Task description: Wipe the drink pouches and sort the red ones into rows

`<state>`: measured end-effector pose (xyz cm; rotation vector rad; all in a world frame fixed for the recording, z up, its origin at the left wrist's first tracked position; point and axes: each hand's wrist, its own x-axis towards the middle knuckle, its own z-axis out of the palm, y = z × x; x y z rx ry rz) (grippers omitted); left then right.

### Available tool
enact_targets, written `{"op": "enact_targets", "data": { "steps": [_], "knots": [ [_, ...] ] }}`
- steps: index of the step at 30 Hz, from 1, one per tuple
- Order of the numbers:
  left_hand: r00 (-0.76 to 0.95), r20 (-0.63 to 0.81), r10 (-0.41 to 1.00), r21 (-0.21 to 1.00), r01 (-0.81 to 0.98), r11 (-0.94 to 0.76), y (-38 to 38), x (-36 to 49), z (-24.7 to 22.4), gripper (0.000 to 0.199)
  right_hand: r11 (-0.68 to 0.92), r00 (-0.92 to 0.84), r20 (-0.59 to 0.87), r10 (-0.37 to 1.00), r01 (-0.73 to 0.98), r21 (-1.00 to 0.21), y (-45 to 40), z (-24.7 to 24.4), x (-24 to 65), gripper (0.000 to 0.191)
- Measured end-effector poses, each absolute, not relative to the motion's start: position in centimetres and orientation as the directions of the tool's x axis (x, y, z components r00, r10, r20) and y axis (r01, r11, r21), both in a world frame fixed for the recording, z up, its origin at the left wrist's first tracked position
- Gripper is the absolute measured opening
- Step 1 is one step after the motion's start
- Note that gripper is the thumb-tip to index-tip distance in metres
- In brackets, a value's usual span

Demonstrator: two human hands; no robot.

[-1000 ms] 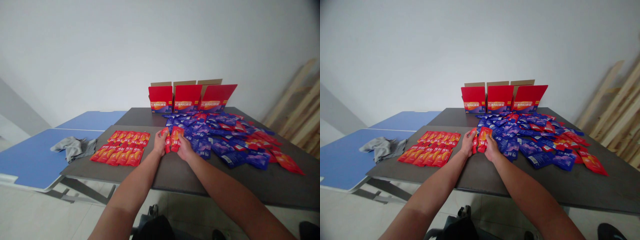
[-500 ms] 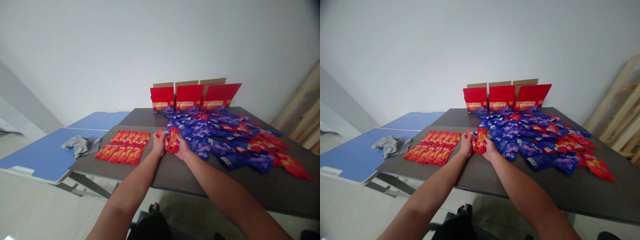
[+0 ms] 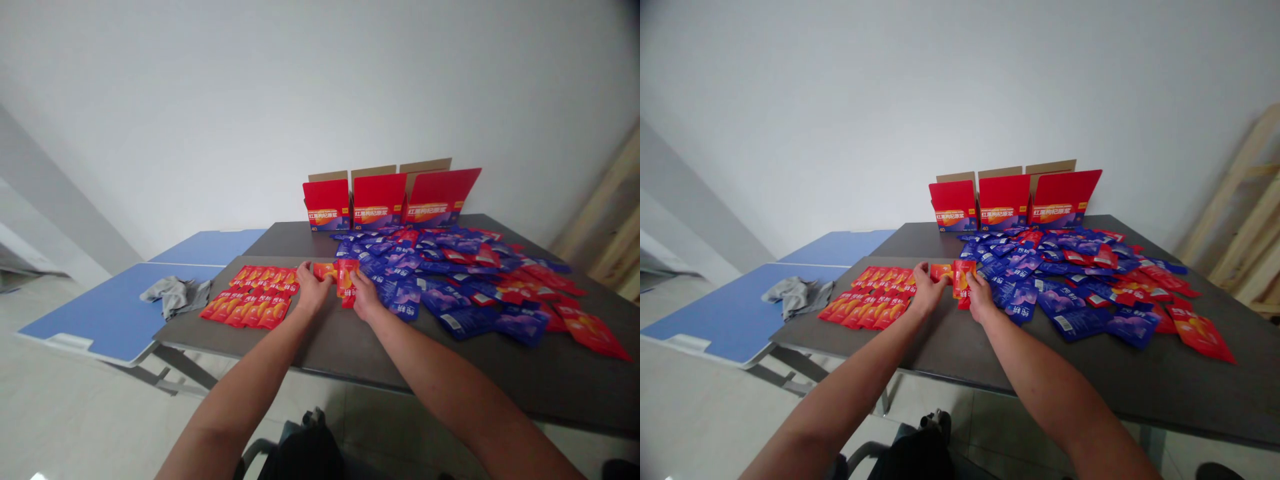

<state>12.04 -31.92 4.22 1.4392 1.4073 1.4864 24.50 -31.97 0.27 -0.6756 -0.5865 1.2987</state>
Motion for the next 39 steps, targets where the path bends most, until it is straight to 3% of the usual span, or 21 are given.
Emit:
{"op": "enact_targets", "data": {
  "steps": [1,3,5,7,12,16,20,23,39],
  "knots": [
    [-0.07,0.392,0.917,0.832,0.452,-0.321,-32.3,11.4,4.9,0.062,0.145,0.177,0.036,0.984,-0.657,-0.74,-31.9,0.2,24.6,0.032],
    [0.259,0.416,0.872,0.516,0.722,-0.461,-32.9,10.2,6.2,0.068,0.159,0.157,0.075,0.985,-0.641,-0.751,-31.9,0.1,24.7,0.035],
    [0.454,0.29,0.842,0.301,0.792,-0.531,-33.1,9.5,7.3,0.067,0.159,0.127,0.101,0.987,-0.631,-0.759,-32.0,-0.1,24.7,0.038],
    [0.507,0.214,0.835,0.2,0.814,-0.546,-33.2,9.3,8.0,0.066,0.149,0.089,0.119,0.989,-0.623,-0.768,-32.1,-0.2,24.7,0.038],
    [0.481,0.113,0.869,0.214,0.843,-0.494,-33.8,9.4,8.0,0.063,0.118,0.007,0.144,0.99,-0.606,-0.787,-32.1,-0.4,24.7,0.037],
    [0.304,0.213,0.928,0.196,0.918,-0.346,-35.1,8.5,6.8,0.064,0.112,0.005,0.134,0.991,-0.582,-0.805,-31.9,-0.8,24.7,0.038],
    [0.061,0.24,0.969,0.053,0.996,-0.075,-36.5,6.9,5.2,0.061,0.11,0.033,0.111,0.993,-0.564,-0.818,-31.6,-1.1,24.6,0.039],
    [-0.011,0.225,0.974,-0.062,0.998,0.025,-37.3,5.9,4.1,0.06,0.109,0.024,0.115,0.993,-0.553,-0.826,-31.6,-1.1,24.6,0.039],
    [-0.036,0.068,0.997,-0.118,0.992,0.044,-37.9,4.6,3.5,0.063,0.129,0.026,0.137,0.99,-0.549,-0.826,-31.4,-1.2,24.6,0.037]
  ]
}}
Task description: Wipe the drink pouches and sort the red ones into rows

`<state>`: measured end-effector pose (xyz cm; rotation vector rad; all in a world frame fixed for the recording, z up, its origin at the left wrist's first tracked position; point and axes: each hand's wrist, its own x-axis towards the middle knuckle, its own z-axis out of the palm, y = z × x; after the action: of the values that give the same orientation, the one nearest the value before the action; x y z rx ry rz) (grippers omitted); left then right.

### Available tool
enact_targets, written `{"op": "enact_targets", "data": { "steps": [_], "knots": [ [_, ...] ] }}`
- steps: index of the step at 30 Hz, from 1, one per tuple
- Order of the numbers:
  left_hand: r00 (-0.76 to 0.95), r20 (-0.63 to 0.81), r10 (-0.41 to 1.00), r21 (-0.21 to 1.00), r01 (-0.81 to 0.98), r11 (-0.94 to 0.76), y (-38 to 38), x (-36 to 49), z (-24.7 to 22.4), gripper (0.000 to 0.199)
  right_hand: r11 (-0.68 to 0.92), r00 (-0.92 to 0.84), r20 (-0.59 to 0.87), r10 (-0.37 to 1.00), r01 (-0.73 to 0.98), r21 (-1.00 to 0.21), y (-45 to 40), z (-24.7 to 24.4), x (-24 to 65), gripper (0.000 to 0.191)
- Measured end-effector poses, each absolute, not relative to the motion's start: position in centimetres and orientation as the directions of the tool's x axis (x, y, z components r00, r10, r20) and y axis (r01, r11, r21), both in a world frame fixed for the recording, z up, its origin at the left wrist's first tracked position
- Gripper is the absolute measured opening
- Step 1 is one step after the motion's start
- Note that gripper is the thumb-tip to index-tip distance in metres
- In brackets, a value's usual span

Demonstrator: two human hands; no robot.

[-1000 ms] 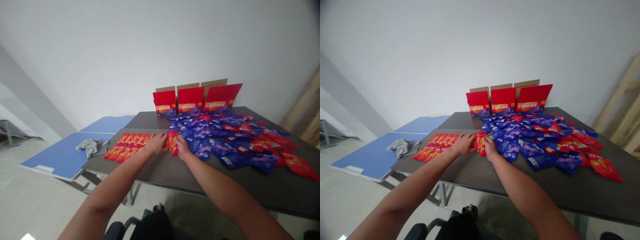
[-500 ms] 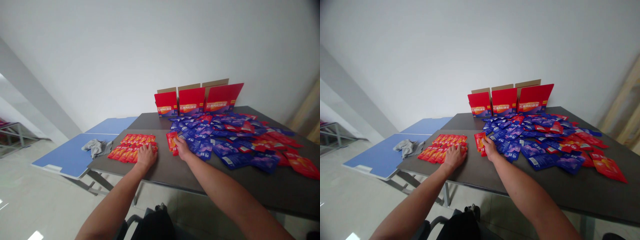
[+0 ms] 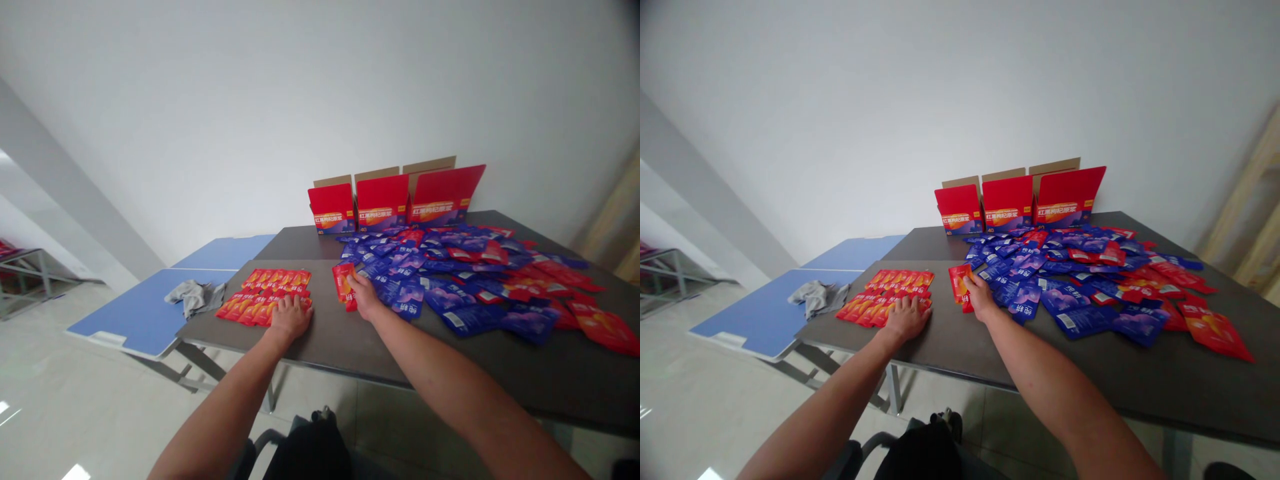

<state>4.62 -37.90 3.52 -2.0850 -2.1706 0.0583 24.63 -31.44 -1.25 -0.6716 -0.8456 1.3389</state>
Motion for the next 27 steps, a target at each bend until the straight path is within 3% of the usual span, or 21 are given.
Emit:
{"op": "enact_targets", "data": {
  "steps": [5,10,15,18,20,23,27],
  "knots": [
    [-0.022,0.084,0.996,-0.113,0.993,0.031,-38.3,4.9,3.3,0.063,0.141,0.036,0.144,0.989,-0.541,-0.829,-31.6,-1.2,24.7,0.036],
    [-0.014,0.251,0.968,-0.042,0.999,0.025,-37.1,4.3,5.6,0.054,0.107,0.025,0.114,0.993,-0.596,-0.796,-31.7,-0.8,24.5,0.039],
    [0.055,0.238,0.97,0.207,0.973,-0.106,-34.1,3.2,9.3,0.036,0.063,0.03,0.059,0.998,-0.678,-0.733,-32.0,-0.1,24.2,0.037],
    [0.184,0.235,0.954,0.404,0.874,-0.268,-33.9,4.7,9.1,0.027,0.011,-0.011,0.025,1.0,-0.669,-0.743,-32.5,0.4,24.2,0.037],
    [0.257,0.281,0.924,0.465,0.806,-0.366,-34.4,6.5,8.0,0.026,-0.015,-0.044,0.017,0.999,-0.641,-0.768,-32.8,0.5,24.2,0.037],
    [0.289,0.346,0.893,0.45,0.784,-0.428,-35.4,9.2,6.0,0.037,0.008,-0.039,0.037,0.999,-0.586,-0.811,-32.9,0.5,24.4,0.041],
    [0.234,0.403,0.885,0.368,0.844,-0.391,-35.5,11.2,4.9,0.042,0.038,-0.021,0.056,0.998,-0.494,-0.869,-32.7,0.0,24.4,0.042]
  ]
}}
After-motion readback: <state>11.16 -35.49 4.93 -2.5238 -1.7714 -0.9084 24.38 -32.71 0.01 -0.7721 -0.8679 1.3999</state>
